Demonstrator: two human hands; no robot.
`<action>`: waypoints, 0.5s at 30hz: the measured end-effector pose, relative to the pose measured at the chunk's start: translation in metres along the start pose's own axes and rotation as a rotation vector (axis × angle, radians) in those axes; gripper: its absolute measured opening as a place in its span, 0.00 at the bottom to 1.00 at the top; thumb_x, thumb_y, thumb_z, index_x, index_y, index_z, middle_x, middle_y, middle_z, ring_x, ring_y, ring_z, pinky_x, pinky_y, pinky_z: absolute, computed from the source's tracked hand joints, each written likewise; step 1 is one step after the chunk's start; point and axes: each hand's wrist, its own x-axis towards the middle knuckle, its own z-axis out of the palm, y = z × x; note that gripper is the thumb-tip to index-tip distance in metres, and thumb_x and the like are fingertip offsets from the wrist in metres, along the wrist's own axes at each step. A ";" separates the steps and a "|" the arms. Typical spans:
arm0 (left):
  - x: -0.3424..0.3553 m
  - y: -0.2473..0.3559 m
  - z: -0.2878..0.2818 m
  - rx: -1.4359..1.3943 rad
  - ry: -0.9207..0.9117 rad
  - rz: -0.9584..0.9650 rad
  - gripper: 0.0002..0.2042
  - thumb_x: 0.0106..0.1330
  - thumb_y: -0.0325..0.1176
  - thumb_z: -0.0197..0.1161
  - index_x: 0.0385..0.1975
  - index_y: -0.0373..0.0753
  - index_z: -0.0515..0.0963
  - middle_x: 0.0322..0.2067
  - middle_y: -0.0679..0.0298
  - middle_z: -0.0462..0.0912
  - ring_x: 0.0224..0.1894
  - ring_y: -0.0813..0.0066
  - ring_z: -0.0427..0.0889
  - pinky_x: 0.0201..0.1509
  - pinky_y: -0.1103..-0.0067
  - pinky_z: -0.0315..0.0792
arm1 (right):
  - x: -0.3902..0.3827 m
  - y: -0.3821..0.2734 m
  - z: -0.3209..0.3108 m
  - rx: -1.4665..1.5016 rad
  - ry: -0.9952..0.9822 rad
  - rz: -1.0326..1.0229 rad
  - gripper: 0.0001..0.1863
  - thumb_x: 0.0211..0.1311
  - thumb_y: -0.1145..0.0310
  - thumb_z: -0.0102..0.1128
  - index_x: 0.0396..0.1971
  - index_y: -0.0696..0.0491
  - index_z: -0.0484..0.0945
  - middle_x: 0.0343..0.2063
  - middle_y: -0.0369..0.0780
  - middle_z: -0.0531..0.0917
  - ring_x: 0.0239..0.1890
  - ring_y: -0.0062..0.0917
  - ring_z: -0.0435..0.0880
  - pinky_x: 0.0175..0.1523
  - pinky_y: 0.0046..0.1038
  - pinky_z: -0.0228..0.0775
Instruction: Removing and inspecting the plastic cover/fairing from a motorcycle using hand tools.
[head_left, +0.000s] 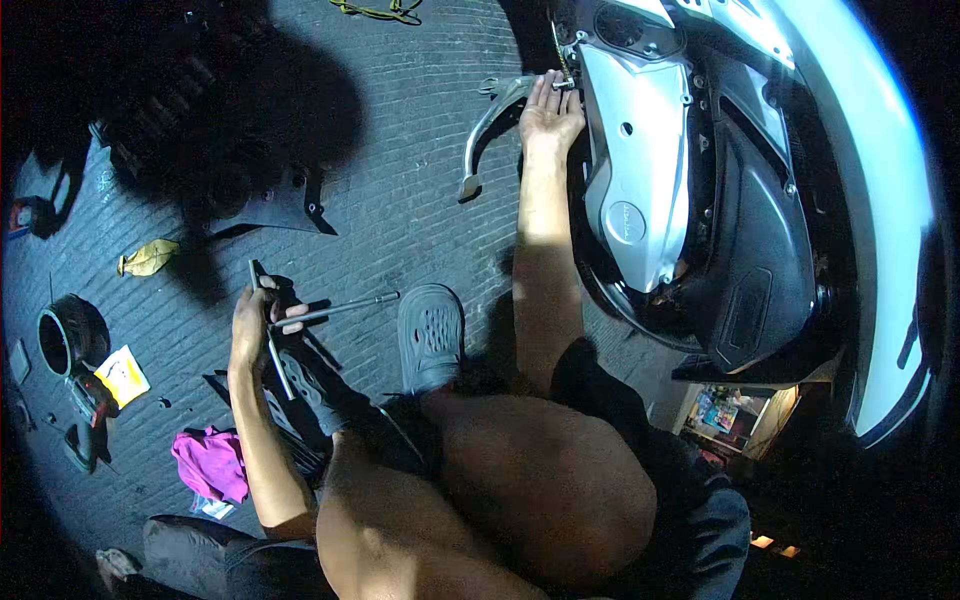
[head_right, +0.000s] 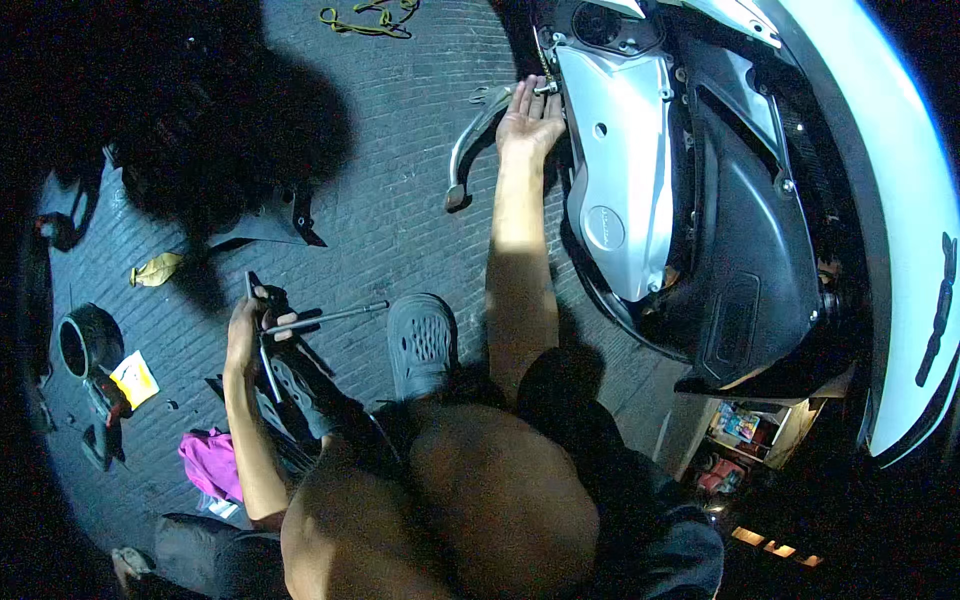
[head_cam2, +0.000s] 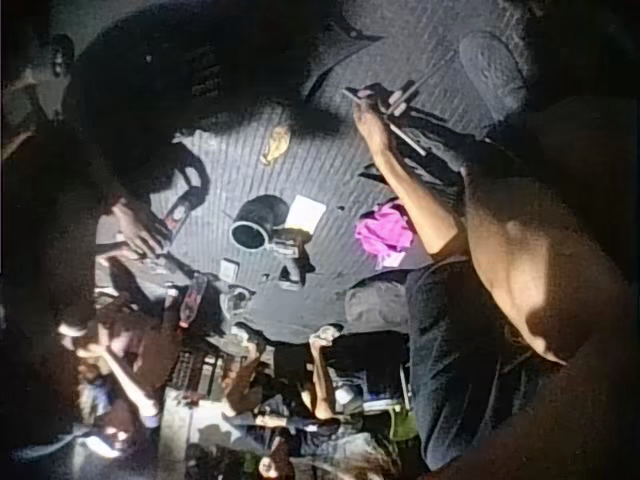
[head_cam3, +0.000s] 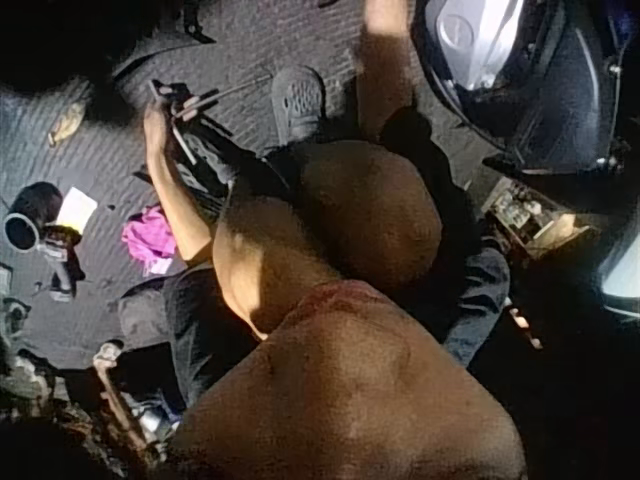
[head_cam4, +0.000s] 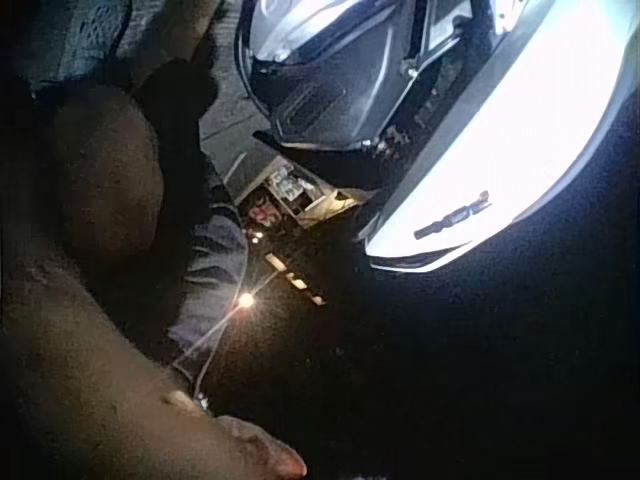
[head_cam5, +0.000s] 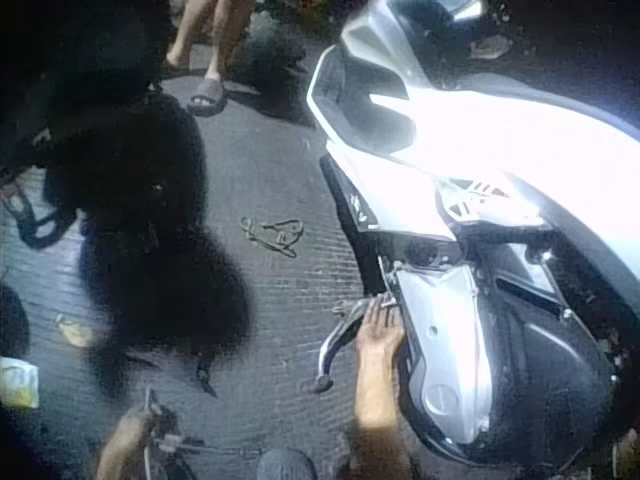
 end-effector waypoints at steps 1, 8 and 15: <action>-0.002 0.001 -0.004 0.003 0.004 0.000 0.07 0.68 0.34 0.44 0.40 0.42 0.68 0.26 0.64 0.71 0.29 0.67 0.83 0.25 0.79 0.78 | 0.001 0.008 0.000 0.010 -0.007 -0.001 0.13 0.70 0.66 0.44 0.47 0.59 0.67 0.47 0.46 0.77 0.50 0.37 0.78 0.55 0.40 0.74; -0.001 0.002 0.005 -0.028 0.001 0.005 0.08 0.67 0.30 0.42 0.39 0.40 0.69 0.18 0.68 0.66 0.27 0.66 0.83 0.23 0.78 0.80 | 0.010 0.026 0.013 -0.101 -0.064 0.027 0.15 0.65 0.66 0.54 0.48 0.58 0.69 0.44 0.41 0.78 0.48 0.29 0.79 0.54 0.30 0.76; -0.002 0.003 0.004 -0.053 0.018 -0.014 0.08 0.66 0.29 0.41 0.39 0.39 0.69 0.18 0.68 0.66 0.26 0.66 0.83 0.22 0.77 0.80 | 0.026 0.022 0.022 0.095 -0.067 0.108 0.10 0.66 0.73 0.51 0.43 0.61 0.69 0.41 0.41 0.78 0.42 0.29 0.81 0.46 0.28 0.79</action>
